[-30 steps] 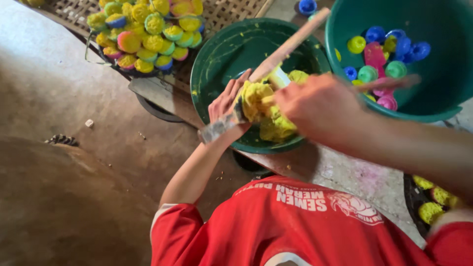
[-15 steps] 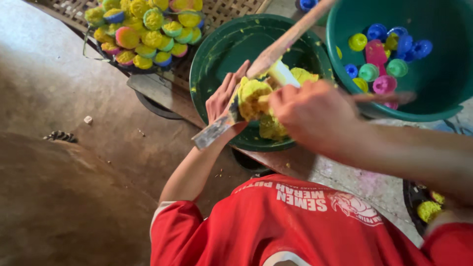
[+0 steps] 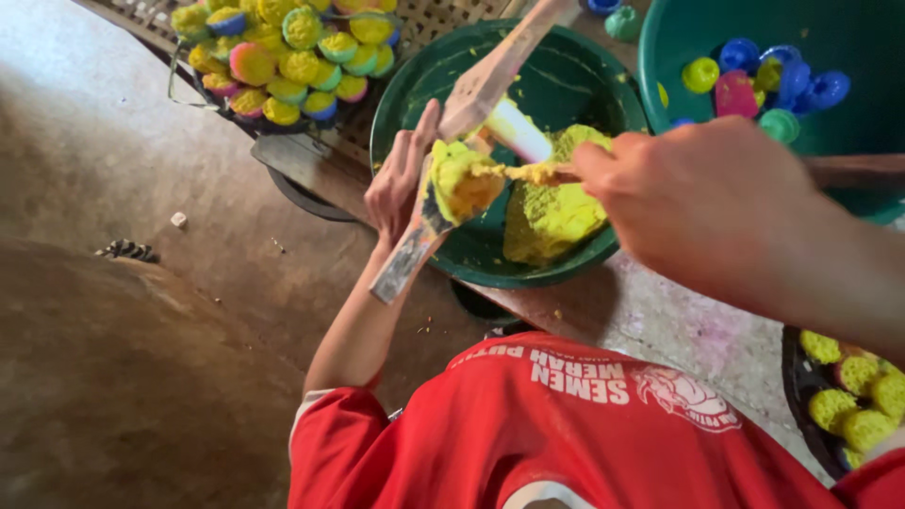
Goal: The person fills small colorful plastic molds arranged in a basket with a yellow paste using a manual extruder tool. They repeatedly load the extruder from a green basin and press the paste into each mold cavity.
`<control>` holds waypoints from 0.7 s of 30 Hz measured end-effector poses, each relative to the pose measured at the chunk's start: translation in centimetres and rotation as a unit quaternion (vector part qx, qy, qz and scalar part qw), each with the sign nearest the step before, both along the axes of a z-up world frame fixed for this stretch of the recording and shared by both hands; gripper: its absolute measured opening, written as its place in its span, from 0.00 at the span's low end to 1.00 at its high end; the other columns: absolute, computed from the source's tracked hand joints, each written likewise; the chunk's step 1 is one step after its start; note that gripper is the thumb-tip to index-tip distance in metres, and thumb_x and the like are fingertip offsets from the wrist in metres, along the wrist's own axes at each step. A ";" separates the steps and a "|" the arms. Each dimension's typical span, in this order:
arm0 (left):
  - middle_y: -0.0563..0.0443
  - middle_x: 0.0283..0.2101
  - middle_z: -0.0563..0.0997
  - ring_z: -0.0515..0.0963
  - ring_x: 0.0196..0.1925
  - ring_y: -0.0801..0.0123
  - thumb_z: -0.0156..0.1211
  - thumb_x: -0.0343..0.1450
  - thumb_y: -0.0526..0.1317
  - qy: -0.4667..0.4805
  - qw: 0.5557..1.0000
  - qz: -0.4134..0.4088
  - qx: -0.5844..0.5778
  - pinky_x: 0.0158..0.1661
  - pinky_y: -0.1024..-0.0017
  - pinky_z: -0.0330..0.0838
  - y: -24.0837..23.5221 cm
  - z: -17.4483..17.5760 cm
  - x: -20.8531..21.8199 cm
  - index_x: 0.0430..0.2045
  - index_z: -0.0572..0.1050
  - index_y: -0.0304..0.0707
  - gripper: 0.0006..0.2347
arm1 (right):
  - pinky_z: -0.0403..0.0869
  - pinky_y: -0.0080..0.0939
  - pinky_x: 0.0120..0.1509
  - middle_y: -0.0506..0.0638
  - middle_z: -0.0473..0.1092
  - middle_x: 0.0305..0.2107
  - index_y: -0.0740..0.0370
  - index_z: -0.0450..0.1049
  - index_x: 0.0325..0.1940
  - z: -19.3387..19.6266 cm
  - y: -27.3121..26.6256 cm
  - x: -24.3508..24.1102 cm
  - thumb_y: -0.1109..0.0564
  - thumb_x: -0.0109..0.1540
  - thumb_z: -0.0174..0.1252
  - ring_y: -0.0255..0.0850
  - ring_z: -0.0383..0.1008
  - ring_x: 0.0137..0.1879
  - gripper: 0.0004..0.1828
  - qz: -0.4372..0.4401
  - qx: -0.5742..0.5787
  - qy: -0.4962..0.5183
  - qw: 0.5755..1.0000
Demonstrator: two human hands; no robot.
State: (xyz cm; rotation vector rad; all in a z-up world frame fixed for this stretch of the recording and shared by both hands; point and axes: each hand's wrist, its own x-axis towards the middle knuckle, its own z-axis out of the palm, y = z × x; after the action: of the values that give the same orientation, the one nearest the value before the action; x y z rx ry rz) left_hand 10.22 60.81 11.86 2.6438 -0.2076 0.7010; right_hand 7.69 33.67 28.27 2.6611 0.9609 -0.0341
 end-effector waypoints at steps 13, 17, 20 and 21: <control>0.50 0.61 0.76 0.83 0.59 0.63 0.66 0.71 0.42 0.053 0.977 -0.004 -0.207 0.61 0.69 0.78 0.0 -2.0 0.2 0.64 0.74 0.47 0.23 | 0.76 0.41 0.32 0.46 0.77 0.32 0.52 0.75 0.51 -2.1 0.5 -0.5 0.52 0.68 0.53 0.39 0.80 0.35 0.10 -0.009 0.076 -0.006 0.997; 0.43 0.69 0.69 0.78 0.61 0.52 0.68 0.69 0.41 -0.044 0.987 -0.022 -0.152 0.59 0.63 0.76 -0.4 -1.4 1.1 0.63 0.72 0.38 0.25 | 0.79 0.44 0.50 0.59 0.76 0.53 0.65 0.64 0.70 -6.6 1.9 1.7 0.71 0.64 0.50 0.47 0.81 0.48 0.28 0.047 0.499 0.058 0.863; 0.38 0.73 0.63 0.74 0.63 0.45 0.69 0.69 0.41 -0.100 0.990 -0.020 -0.098 0.59 0.60 0.74 -0.7 -0.6 1.7 0.60 0.71 0.34 0.25 | 0.77 0.43 0.52 0.60 0.77 0.49 0.61 0.57 0.77 -14.9 4.3 1.3 0.73 0.60 0.49 0.53 0.79 0.48 0.40 -0.010 0.555 0.153 0.818; 0.36 0.74 0.61 0.73 0.63 0.43 0.69 0.69 0.41 -0.109 0.991 -0.012 -0.072 0.59 0.59 0.74 -0.6 -0.2 2.1 0.58 0.71 0.34 0.23 | 0.75 0.40 0.46 0.58 0.78 0.45 0.60 0.57 0.77 -17.0 4.6 0.2 0.74 0.55 0.46 0.50 0.78 0.42 0.44 -0.066 0.558 0.231 0.794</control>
State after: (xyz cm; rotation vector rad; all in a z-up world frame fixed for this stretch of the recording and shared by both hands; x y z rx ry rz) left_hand 12.29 60.21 11.64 2.4231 -0.2388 0.9601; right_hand 7.92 38.23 11.26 3.9561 1.1607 -0.2222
